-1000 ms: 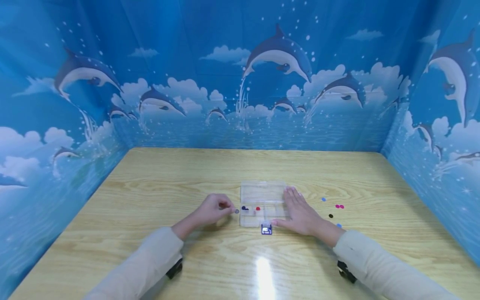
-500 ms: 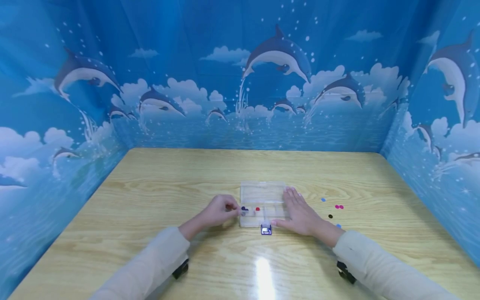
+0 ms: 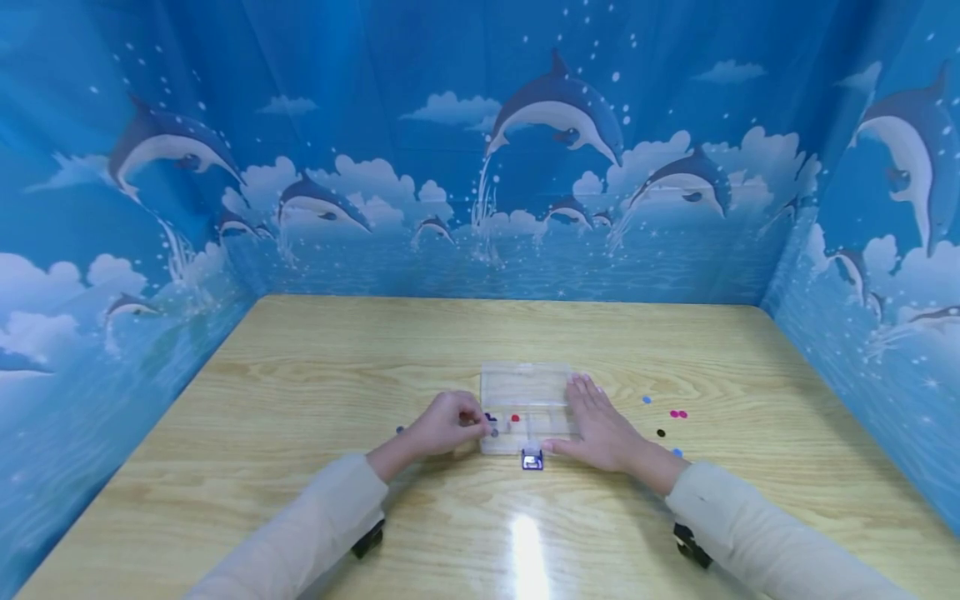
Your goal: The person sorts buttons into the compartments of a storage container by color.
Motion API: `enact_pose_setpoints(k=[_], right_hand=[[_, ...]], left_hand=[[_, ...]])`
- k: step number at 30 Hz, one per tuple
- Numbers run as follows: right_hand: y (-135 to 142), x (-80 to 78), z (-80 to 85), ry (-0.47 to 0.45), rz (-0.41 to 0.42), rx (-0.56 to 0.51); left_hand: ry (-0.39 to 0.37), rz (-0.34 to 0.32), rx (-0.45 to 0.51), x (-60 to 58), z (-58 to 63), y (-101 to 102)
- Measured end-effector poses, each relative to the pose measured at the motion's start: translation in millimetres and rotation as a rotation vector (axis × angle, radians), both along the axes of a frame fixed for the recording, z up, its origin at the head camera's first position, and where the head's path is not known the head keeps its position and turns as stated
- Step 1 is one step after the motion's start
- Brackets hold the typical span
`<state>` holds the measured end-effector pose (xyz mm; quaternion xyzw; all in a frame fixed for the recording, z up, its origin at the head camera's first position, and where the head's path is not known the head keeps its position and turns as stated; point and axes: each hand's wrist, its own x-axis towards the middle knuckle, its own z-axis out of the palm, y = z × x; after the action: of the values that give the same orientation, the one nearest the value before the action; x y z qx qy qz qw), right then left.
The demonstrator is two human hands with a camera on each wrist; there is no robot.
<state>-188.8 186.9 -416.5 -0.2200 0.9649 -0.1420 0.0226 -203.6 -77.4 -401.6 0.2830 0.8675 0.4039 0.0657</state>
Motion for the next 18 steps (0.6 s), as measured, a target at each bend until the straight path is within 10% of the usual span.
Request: enact_pose_setpoints(k=[18], right_hand=[[0.1, 0.8, 0.5, -0.017, -0.008, -0.005]], left_hand=[[-0.015, 0.037, 0.002, 0.4, -1.7, -0.2]])
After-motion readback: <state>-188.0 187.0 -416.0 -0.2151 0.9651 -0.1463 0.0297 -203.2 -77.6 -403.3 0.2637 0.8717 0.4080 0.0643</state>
